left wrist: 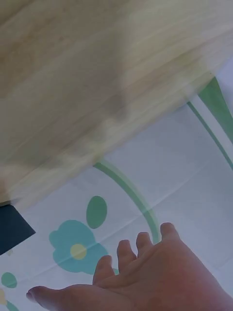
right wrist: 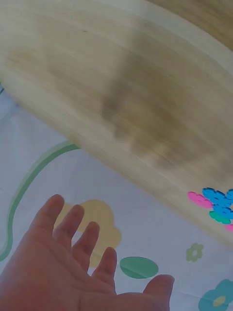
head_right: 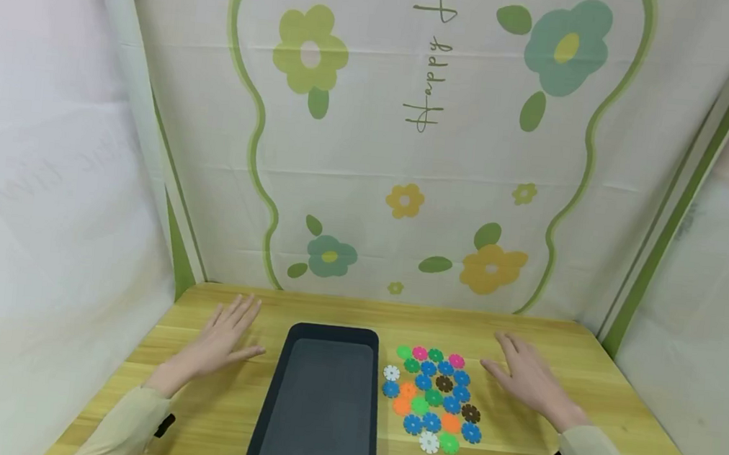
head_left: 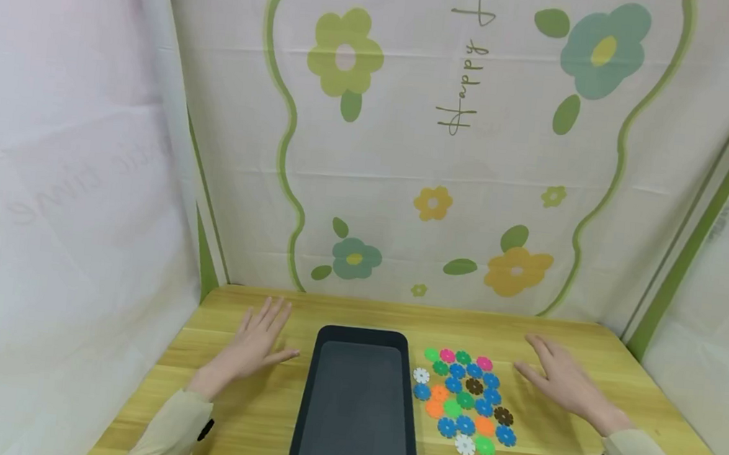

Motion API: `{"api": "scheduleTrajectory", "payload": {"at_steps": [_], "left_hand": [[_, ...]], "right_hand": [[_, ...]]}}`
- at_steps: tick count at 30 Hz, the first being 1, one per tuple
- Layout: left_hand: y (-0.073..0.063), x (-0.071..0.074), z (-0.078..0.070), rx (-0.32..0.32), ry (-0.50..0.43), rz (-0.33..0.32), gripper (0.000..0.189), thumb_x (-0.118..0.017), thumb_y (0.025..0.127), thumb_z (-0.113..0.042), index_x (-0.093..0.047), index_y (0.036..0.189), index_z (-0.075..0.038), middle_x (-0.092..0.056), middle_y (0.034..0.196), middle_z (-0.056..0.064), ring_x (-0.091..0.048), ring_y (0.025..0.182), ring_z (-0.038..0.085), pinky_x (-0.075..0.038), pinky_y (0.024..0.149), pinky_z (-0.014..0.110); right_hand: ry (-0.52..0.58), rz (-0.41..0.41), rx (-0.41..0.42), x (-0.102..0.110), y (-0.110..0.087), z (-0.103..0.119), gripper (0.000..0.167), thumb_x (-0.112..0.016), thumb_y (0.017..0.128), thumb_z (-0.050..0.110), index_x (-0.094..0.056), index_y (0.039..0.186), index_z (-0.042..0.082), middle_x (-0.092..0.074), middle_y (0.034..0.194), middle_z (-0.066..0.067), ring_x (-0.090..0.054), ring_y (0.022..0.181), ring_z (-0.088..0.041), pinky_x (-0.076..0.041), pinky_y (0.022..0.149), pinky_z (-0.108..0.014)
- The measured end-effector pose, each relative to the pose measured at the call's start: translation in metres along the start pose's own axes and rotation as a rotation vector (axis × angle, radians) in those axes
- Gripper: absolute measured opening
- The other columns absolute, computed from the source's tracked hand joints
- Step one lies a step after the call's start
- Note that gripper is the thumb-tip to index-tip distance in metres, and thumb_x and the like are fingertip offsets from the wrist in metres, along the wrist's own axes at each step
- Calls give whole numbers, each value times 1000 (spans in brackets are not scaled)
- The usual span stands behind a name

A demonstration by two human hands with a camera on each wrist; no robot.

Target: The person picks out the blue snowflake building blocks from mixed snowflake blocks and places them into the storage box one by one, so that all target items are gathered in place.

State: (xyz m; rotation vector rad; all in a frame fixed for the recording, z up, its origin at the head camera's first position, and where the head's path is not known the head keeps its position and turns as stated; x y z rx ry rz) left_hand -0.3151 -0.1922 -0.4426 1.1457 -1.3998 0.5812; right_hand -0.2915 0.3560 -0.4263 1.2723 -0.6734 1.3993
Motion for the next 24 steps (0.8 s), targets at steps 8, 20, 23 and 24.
{"api": "scheduleTrajectory", "payload": {"at_steps": [8,20,23,24], "left_hand": [[-8,-9,-11,-63,10,12,93,-62,92,-54,-23,156,2,-18,164,22,-18,152,44,-18,121,64],[-13,-22,-30,-133,17,72,92,-58,93,-57,-26,155,2,-24,163,21,-25,150,43,-25,120,61],[-14,-25,-34,-147,11,97,92,-57,93,-57,-25,156,2,-24,163,21,-25,150,43,-24,121,60],[-14,-26,-35,-154,10,104,92,-57,94,-58,-25,156,2,-25,163,21,-25,150,43,-24,121,61]], "right_hand": [[121,58,-4,-7,0,3,64,-60,99,36,-44,140,-12,-50,137,-36,-52,120,-54,-46,95,-67],[271,159,-26,-22,6,-10,49,-64,97,24,-55,128,-12,-65,118,-28,-68,99,-30,-59,78,-32],[299,171,-26,-26,9,-13,45,-65,96,22,-58,125,-12,-68,110,-21,-68,94,-25,-57,75,-23],[314,174,-26,-28,10,-14,43,-66,96,21,-58,123,-12,-69,108,-19,-67,93,-23,-56,74,-22]]}}
Point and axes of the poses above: each hand's wrist, its own y-axis towards the middle knuckle, its own x-axis out of the back of the hand, z = x × y, the point moved 3 cm from there along y, towards the middle knuckle
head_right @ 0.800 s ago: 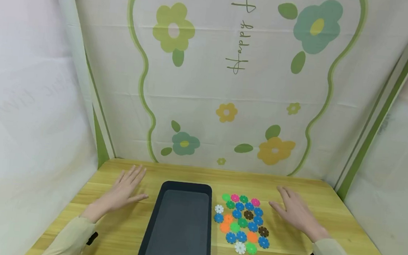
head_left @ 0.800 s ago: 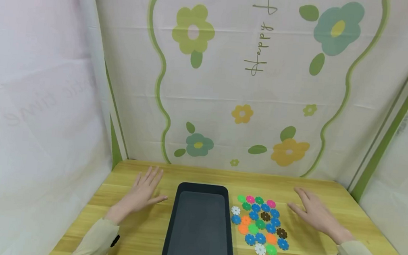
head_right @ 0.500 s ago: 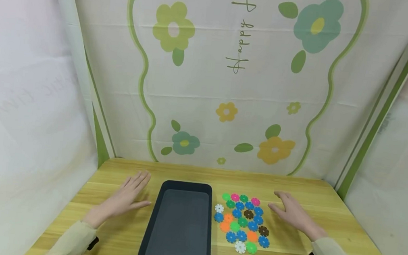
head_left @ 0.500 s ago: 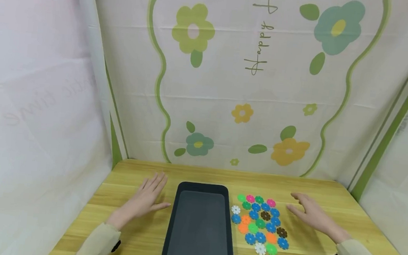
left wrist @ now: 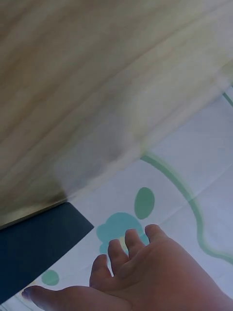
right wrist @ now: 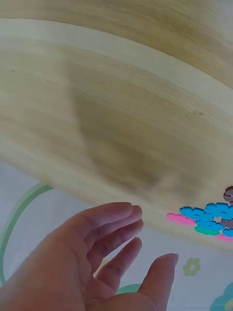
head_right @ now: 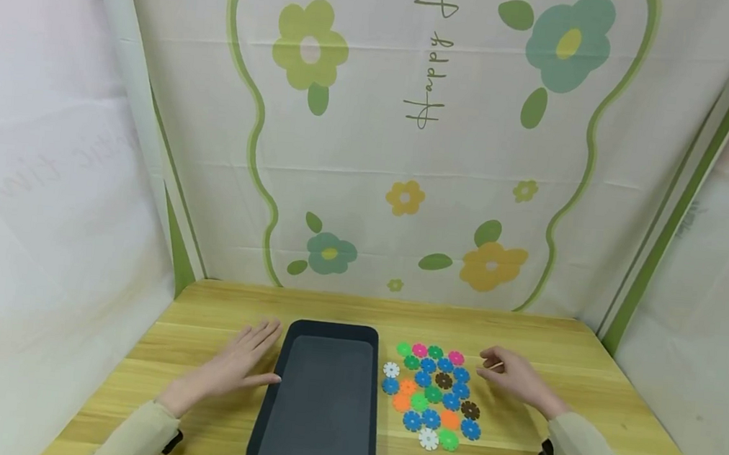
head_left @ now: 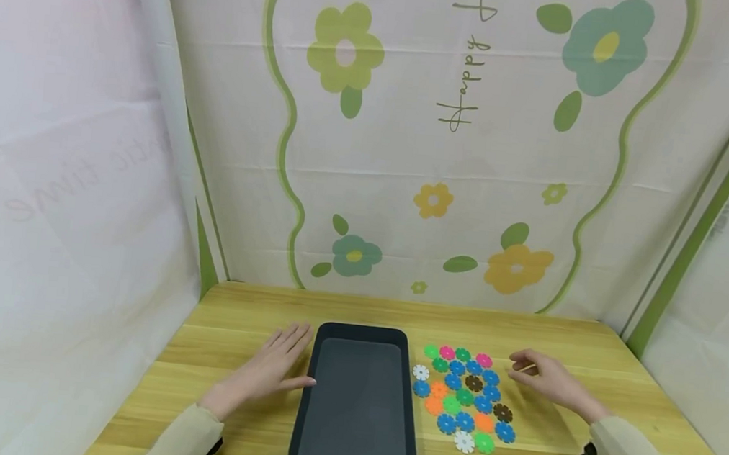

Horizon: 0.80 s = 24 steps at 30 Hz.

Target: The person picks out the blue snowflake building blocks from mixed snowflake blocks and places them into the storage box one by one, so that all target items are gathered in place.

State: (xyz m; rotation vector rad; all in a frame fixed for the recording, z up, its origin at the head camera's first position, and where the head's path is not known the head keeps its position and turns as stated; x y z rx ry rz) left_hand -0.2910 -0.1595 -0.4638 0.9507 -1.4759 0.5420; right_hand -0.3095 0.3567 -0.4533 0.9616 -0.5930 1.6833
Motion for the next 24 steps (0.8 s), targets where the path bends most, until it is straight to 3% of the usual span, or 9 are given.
{"api": "scheduleTrajectory", "payload": {"at_steps": [7,13,24], "left_hand": [[0,-5,-5,2,-50,46,87,-51,96,-58,-24,157,-2,-22,164,18,-21,152,41,-21,122,60],[0,-7,-7,-6,-84,60,82,-50,99,-55,-26,157,-2,-22,165,16,-20,153,40,-19,123,60],[-2,-9,-7,1,-65,82,78,-42,101,-56,-25,158,-6,-23,165,14,-21,154,35,-18,123,60]], "right_hand": [[35,17,62,-7,8,-4,36,-68,93,17,-62,114,-12,-68,96,-11,-60,83,-2,-54,70,-19],[57,65,22,-11,12,-2,36,-71,90,18,-64,112,-10,-69,97,-10,-60,83,-4,-53,72,-17],[69,111,8,-22,25,-7,22,-72,89,14,-69,104,-1,-69,94,-7,-57,79,-1,-51,69,-18]]}}
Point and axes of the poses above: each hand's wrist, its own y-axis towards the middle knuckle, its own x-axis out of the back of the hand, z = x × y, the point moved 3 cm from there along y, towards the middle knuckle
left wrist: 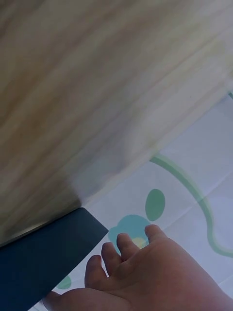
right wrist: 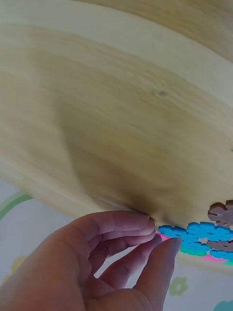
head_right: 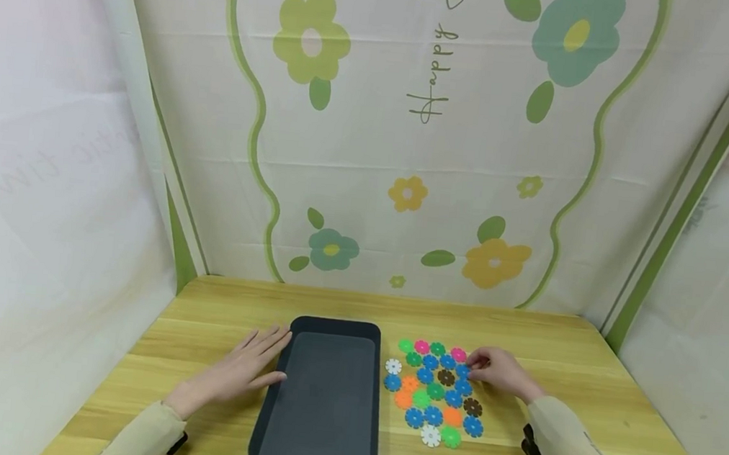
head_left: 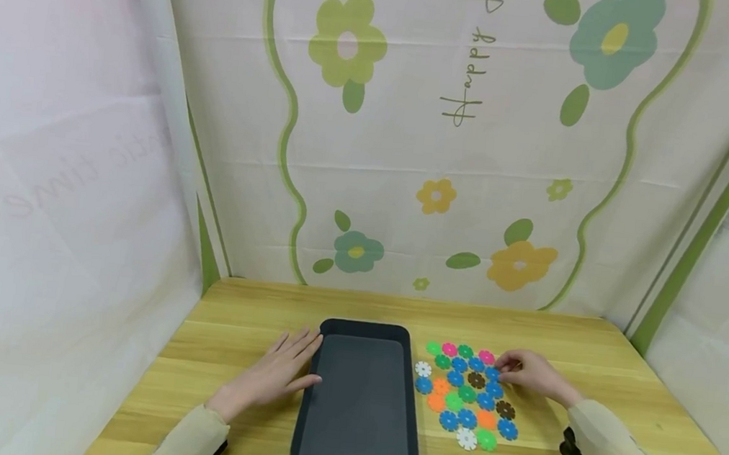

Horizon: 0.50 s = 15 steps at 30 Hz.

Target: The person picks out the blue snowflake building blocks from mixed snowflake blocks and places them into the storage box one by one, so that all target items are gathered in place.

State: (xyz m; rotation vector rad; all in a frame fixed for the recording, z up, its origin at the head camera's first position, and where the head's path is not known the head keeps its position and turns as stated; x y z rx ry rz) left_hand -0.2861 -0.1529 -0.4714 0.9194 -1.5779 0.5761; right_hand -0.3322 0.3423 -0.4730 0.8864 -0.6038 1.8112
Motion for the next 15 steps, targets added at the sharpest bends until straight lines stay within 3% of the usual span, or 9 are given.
{"api": "scheduleTrajectory", "payload": {"at_steps": [15], "left_hand": [[0,-3,0,-4,34,6,73,-39,103,-54,-28,156,-5,-25,165,12,-24,153,33,-18,123,60]], "right_hand": [[-9,-32,-72,-3,5,2,23,-79,83,14,-69,99,-1,-67,88,-5,-56,75,-8,-48,64,-19]]}}
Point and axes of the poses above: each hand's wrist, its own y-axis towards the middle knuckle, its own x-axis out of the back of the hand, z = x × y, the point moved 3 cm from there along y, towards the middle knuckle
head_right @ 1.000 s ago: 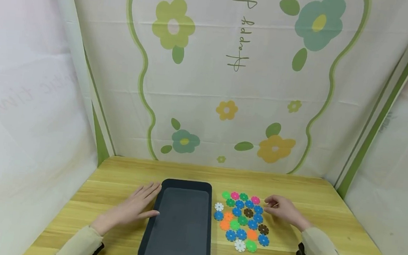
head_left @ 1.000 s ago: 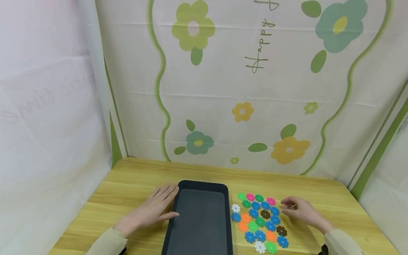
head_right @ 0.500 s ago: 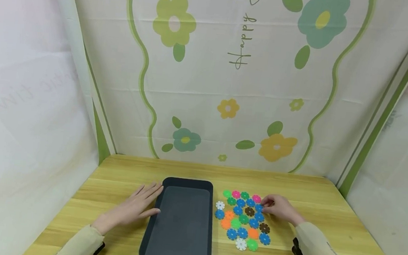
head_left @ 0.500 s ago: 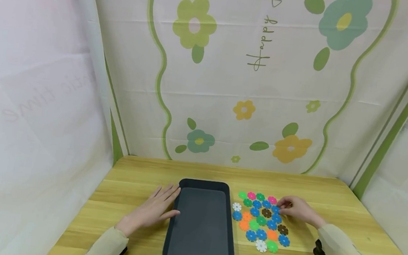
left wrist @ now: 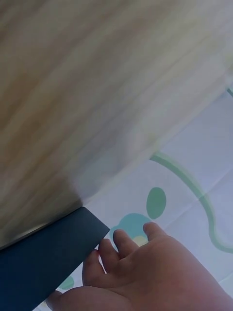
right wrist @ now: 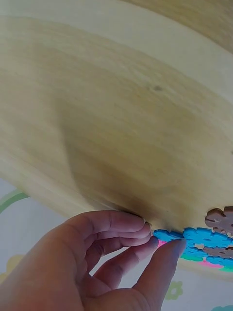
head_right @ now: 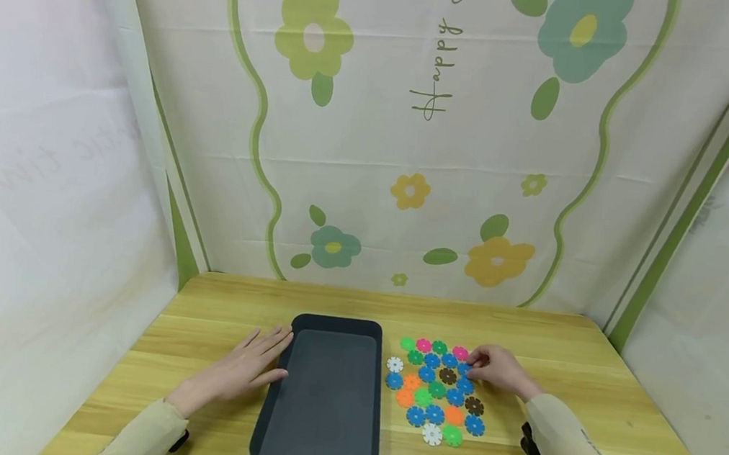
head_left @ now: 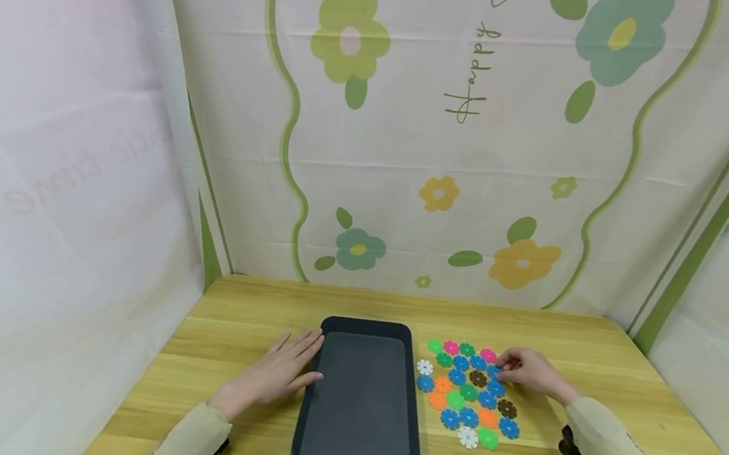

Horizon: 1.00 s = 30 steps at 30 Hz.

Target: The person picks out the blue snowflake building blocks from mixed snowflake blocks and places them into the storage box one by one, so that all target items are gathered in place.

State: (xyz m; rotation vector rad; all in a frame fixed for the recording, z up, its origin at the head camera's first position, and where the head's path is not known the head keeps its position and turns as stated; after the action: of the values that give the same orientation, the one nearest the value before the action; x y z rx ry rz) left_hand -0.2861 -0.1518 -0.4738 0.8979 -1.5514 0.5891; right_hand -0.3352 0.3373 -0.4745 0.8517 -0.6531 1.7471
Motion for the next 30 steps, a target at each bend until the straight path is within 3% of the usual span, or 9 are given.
{"api": "scheduleTrajectory", "payload": {"at_steps": [13,30], "left_hand": [[1,1,-2,-3,66,-13,72,-40,102,-56,-32,156,-8,-30,163,9,-30,151,30,-21,122,61],[1,3,-3,-1,97,-16,70,-42,102,-53,-33,155,-7,-31,163,11,-31,151,32,-22,122,60]], "right_hand": [[29,1,-34,0,0,-1,27,-81,81,13,-63,96,-1,-63,88,-7,-55,77,-10,-48,64,-19],[35,-25,7,3,0,2,27,-79,83,12,-60,96,-2,-62,87,-8,-52,74,-6,-48,61,-20]]}}
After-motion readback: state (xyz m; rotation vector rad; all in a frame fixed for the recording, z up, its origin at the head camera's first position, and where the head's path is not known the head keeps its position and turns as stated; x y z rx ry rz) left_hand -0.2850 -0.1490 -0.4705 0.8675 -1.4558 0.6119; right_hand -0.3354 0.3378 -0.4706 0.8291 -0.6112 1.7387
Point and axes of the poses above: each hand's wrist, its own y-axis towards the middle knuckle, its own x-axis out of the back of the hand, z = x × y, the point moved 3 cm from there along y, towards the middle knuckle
